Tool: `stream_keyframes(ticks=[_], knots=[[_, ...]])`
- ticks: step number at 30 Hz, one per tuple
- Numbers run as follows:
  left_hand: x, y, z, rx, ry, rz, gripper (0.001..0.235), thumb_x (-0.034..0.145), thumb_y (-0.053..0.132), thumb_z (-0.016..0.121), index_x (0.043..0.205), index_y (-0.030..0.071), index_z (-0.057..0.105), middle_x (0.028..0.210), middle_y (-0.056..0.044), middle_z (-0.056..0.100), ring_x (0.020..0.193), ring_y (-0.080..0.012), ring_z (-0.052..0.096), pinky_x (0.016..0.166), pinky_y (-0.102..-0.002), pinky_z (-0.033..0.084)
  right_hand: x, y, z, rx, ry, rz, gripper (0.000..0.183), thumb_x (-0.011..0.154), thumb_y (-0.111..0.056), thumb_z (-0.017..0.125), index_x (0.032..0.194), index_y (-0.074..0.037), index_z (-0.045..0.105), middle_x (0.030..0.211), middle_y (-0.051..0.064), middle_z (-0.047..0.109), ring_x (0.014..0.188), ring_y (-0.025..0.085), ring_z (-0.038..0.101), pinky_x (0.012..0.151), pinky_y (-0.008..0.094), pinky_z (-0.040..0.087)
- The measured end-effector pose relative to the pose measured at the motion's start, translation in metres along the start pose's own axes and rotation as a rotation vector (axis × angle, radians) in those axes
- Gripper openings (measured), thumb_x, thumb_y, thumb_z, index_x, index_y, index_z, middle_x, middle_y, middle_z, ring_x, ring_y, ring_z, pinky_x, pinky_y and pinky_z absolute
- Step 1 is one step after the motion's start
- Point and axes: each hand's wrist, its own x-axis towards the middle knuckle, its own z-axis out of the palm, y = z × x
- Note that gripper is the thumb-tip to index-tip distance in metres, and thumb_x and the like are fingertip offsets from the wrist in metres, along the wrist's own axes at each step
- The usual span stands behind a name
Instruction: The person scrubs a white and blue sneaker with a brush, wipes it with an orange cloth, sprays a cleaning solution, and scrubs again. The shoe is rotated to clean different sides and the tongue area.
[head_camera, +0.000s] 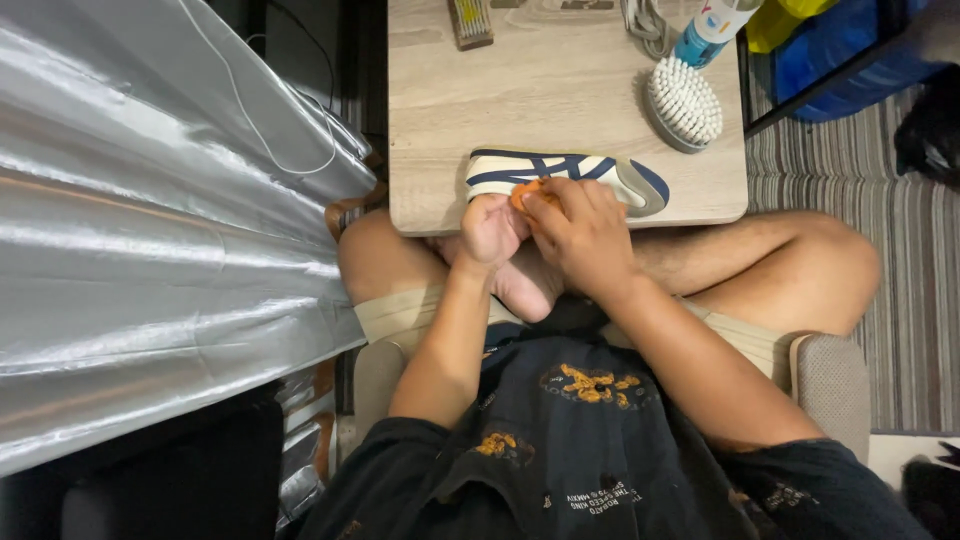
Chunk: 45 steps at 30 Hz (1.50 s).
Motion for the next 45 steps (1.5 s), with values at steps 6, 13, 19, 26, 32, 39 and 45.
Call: stream_keyframes(ticks=[6, 13, 19, 26, 32, 39, 45], knots=[[0.009, -0.014, -0.021, 0.156, 0.186, 0.029, 0.032, 0.095, 0.032, 0.058, 0.067, 0.016, 0.054, 0.052, 0.002, 0.045, 0.048, -0.008, 0.053, 0.052, -0.014, 0.042, -0.027, 0.003, -0.011, -0.004, -0.086, 0.088, 0.031, 0.075, -0.014, 0.079, 0.105, -0.015, 0.076, 0.106, 0.011, 0.064, 0.088, 0.032, 0.063, 0.079, 0.044, 0.048], [-0.024, 0.015, 0.07, 0.092, 0.124, 0.056, 0.04, 0.088, 0.036, 0.052, 0.086, 0.0, 0.067, 0.074, -0.018, 0.067, 0.067, -0.0364, 0.07, 0.066, -0.046, 0.057, 0.008, -0.015, -0.017, 0.102, -0.038, 0.105, 0.033, 0.077, -0.01, 0.079, 0.11, -0.013, 0.077, 0.11, 0.011, 0.064, 0.094, 0.033, 0.064, 0.082, 0.043, 0.048], [-0.023, 0.026, 0.071, 0.018, 0.12, 0.186, 0.034, 0.091, 0.037, 0.05, 0.097, 0.008, 0.065, 0.09, -0.009, 0.069, 0.083, -0.0278, 0.066, 0.083, -0.039, 0.055, 0.045, -0.019, 0.028, 0.014, -0.011, -0.04, 0.018, 0.09, -0.013, 0.072, 0.108, -0.015, 0.075, 0.109, 0.009, 0.066, 0.097, 0.03, 0.064, 0.081, 0.04, 0.048], [0.001, 0.021, 0.058, -0.138, 0.111, 0.261, 0.046, 0.096, 0.042, 0.052, 0.105, 0.0, 0.067, 0.095, -0.021, 0.071, 0.088, -0.0363, 0.07, 0.083, -0.047, 0.057, -0.013, 0.004, 0.025, -0.101, -0.047, -0.056, 0.017, 0.084, -0.025, 0.073, 0.1, -0.018, 0.074, 0.101, 0.006, 0.063, 0.089, 0.029, 0.06, 0.076, 0.04, 0.045], [-0.007, 0.017, 0.087, -0.074, 0.236, 0.356, 0.014, 0.101, 0.018, 0.063, 0.095, 0.005, 0.063, 0.097, -0.016, 0.073, 0.093, -0.0323, 0.073, 0.089, -0.048, 0.057, -0.048, 0.021, -0.007, -0.016, -0.126, 0.065, 0.031, 0.073, -0.019, 0.077, 0.103, -0.015, 0.077, 0.098, 0.009, 0.062, 0.087, 0.032, 0.062, 0.076, 0.042, 0.048], [0.0, 0.015, 0.071, 0.074, 0.24, 0.247, 0.013, 0.105, 0.022, 0.061, 0.103, 0.009, 0.057, 0.096, -0.013, 0.073, 0.086, -0.033, 0.076, 0.076, -0.048, 0.065, -0.035, 0.062, -0.067, 0.0, -0.053, 0.355, 0.036, 0.083, -0.01, 0.071, 0.118, -0.008, 0.076, 0.103, 0.011, 0.064, 0.093, 0.033, 0.065, 0.082, 0.04, 0.052], [0.022, 0.026, 0.072, 0.343, 0.387, 0.309, 0.042, 0.106, 0.026, 0.064, 0.133, -0.005, 0.055, 0.121, -0.019, 0.067, 0.112, -0.0298, 0.066, 0.095, -0.046, 0.058, -0.037, 0.045, -0.083, 0.422, -0.276, 0.888, 0.038, 0.087, -0.017, 0.082, 0.125, -0.017, 0.078, 0.087, 0.009, 0.072, 0.078, 0.021, 0.069, 0.065, 0.029, 0.053]])
